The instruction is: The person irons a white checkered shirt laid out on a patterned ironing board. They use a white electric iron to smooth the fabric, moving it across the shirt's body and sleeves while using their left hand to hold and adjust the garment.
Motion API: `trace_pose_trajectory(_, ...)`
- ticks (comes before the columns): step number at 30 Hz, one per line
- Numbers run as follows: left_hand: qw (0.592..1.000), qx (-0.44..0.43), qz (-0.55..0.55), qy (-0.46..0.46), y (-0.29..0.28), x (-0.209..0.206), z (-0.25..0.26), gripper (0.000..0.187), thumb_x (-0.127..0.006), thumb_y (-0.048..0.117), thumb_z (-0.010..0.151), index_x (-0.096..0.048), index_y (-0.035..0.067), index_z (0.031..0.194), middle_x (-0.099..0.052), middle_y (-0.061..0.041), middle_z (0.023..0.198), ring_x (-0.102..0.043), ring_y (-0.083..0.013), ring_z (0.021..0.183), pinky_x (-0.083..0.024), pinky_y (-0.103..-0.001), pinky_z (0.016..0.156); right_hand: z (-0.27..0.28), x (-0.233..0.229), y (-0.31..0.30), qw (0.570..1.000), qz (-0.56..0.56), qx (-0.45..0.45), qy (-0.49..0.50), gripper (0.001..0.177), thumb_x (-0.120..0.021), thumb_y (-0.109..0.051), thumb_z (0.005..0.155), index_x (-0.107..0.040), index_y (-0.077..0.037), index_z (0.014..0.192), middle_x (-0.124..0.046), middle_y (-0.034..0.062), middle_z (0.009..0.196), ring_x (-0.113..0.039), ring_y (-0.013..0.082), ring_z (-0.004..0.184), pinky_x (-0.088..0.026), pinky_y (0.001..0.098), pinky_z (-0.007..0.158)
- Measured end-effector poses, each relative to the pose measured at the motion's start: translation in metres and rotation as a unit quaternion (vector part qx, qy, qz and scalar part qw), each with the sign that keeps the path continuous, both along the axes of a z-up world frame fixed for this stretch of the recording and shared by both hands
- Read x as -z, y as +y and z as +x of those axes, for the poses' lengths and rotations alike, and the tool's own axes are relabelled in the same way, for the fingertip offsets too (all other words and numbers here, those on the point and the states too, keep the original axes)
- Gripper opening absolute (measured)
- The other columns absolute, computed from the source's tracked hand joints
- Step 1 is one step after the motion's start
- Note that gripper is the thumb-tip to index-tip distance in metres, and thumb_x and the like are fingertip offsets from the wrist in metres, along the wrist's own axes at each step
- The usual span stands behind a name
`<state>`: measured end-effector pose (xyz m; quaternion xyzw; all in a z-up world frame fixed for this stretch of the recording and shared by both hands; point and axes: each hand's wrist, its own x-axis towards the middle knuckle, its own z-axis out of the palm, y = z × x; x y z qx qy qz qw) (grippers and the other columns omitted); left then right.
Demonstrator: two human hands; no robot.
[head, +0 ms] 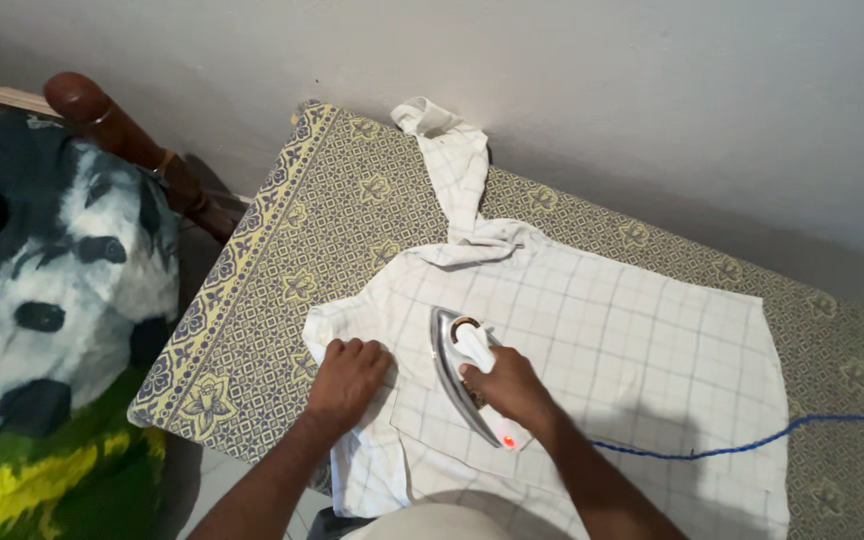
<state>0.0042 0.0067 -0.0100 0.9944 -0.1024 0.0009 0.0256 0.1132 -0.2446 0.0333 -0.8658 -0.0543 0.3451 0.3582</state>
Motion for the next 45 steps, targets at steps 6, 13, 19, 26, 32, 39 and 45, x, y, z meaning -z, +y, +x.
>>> trace_pose_trajectory(6, 1.000, -0.007, -0.004, -0.013, 0.020, 0.002, -0.003, 0.021, -0.061, 0.013, 0.085, -0.068, 0.012, 0.105, -0.064, -0.005, 0.101, -0.060, -0.0245, 0.099, -0.043, -0.044, 0.088, -0.005, -0.010, 0.026, 1.000, -0.012, -0.011, 0.005, 0.039, -0.072, -0.034, 0.085, -0.072, -0.001, 0.105, -0.075, 0.0150, 0.075, -0.072, 0.0248, 0.062, -0.057, 0.0401, 0.060)
trace_pose_trajectory(13, 1.000, 0.015, 0.025, -0.010, 0.025, -0.011, 0.000, 0.009, -0.061, 0.014, 0.084, -0.070, 0.013, 0.086, -0.065, -0.005, 0.092, -0.060, -0.0246, 0.098, -0.042, -0.045, 0.093, -0.013, -0.012, 0.048, 0.998, 0.026, -0.041, 0.032, 0.037, -0.071, -0.032, 0.085, -0.073, 0.002, 0.102, -0.078, 0.0141, 0.075, -0.075, 0.0216, 0.065, -0.058, 0.0370, 0.064)
trace_pose_trajectory(19, 0.999, -0.005, 0.028, -0.022, 0.026, -0.004, -0.003, 0.010, -0.062, 0.014, 0.083, -0.071, 0.014, 0.086, -0.066, -0.005, 0.093, -0.061, -0.0240, 0.098, -0.042, -0.045, 0.093, -0.018, -0.027, 0.057, 0.998, -0.019, -0.019, 0.057, 0.036, -0.071, -0.031, 0.086, -0.070, -0.001, 0.106, -0.075, 0.0156, 0.077, -0.073, 0.0252, 0.066, -0.057, 0.0416, 0.064)
trace_pose_trajectory(26, 0.998, -0.049, 0.018, -0.035, 0.031, -0.007, -0.003, 0.012, -0.062, 0.012, 0.082, -0.071, 0.014, 0.088, -0.068, -0.004, 0.094, -0.062, -0.0243, 0.099, -0.042, -0.047, 0.095, -0.026, -0.024, 0.038, 0.993, -0.014, -0.107, 0.049, 0.031, -0.069, -0.024, 0.085, -0.071, 0.001, 0.103, -0.077, 0.0145, 0.077, -0.076, 0.0243, 0.072, -0.059, 0.0398, 0.071)
trace_pose_trajectory(32, 0.995, -0.084, 0.015, -0.052, 0.027, -0.014, -0.006, 0.014, -0.062, 0.010, 0.083, -0.070, 0.011, 0.095, -0.067, -0.005, 0.096, -0.062, -0.0250, 0.098, -0.044, -0.046, 0.093, -0.032, -0.022, 0.028, 0.990, -0.067, -0.123, -0.001, 0.027, -0.068, -0.023, 0.085, -0.075, 0.000, 0.097, -0.078, 0.0149, 0.078, -0.076, 0.0262, 0.074, -0.058, 0.0391, 0.074)
trace_pose_trajectory(39, 0.998, 0.038, -0.050, -0.020, -0.007, 0.002, -0.032, 0.020, -0.062, 0.008, 0.083, -0.070, 0.005, 0.101, -0.066, -0.009, 0.100, -0.062, -0.0264, 0.101, -0.043, -0.046, 0.098, -0.037, -0.028, 0.029, 0.992, -0.081, -0.093, -0.019, 0.027, -0.067, -0.025, 0.087, -0.073, -0.001, 0.096, -0.078, 0.0154, 0.076, -0.078, 0.0277, 0.073, -0.059, 0.0405, 0.074)
trace_pose_trajectory(45, 0.992, 0.016, -0.111, -0.054, -0.021, 0.010, -0.056, 0.019, -0.063, 0.009, 0.080, -0.072, 0.005, 0.096, -0.067, -0.009, 0.107, -0.061, -0.0272, 0.106, -0.042, -0.047, 0.100, -0.036, -0.027, 0.023, 0.988, -0.089, -0.116, -0.052, 0.028, -0.066, -0.023, 0.089, -0.072, -0.002, 0.105, -0.076, 0.0170, 0.079, -0.075, 0.0294, 0.073, -0.058, 0.0417, 0.073)
